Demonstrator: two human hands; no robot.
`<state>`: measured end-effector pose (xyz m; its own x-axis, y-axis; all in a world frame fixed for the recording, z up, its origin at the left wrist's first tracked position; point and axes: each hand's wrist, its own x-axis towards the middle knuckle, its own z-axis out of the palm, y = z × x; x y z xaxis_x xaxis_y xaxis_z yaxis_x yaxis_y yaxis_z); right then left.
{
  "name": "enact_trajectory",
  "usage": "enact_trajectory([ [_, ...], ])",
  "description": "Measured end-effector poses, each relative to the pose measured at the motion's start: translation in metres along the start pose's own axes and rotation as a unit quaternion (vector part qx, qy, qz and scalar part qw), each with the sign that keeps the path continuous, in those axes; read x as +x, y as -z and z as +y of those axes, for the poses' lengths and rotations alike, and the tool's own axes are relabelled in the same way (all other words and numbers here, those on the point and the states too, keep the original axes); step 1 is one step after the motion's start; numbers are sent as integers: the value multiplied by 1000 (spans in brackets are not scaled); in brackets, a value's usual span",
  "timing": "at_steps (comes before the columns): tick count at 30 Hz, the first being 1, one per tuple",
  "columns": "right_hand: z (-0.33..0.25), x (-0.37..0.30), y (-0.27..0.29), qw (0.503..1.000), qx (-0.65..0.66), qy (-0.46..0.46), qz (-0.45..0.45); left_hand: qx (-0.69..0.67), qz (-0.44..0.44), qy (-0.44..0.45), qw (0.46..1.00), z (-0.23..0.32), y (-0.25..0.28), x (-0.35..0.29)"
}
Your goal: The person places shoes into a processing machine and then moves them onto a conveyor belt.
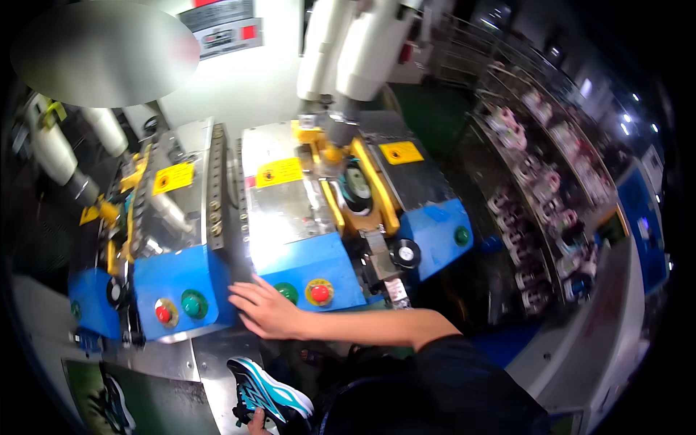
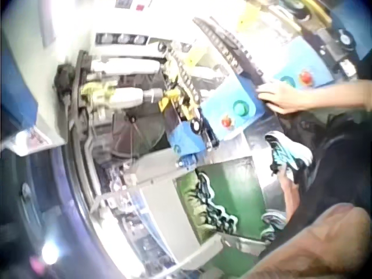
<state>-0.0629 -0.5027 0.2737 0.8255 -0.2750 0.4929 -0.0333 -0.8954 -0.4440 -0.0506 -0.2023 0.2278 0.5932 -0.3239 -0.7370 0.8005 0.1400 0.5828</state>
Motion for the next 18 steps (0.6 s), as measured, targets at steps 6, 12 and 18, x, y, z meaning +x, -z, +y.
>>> enact_trajectory([
  [6,-98,-133,-78,951,298,-30,-71,71,75,-71,992,19,52,-32],
  [12,-188,-148,-96,877,417,-52,-233,292,222,-365,856,-9,165,57],
  [18,-192,-103,-136,885,356,-183,-239,237,123,-292,918,-11,189,146],
])
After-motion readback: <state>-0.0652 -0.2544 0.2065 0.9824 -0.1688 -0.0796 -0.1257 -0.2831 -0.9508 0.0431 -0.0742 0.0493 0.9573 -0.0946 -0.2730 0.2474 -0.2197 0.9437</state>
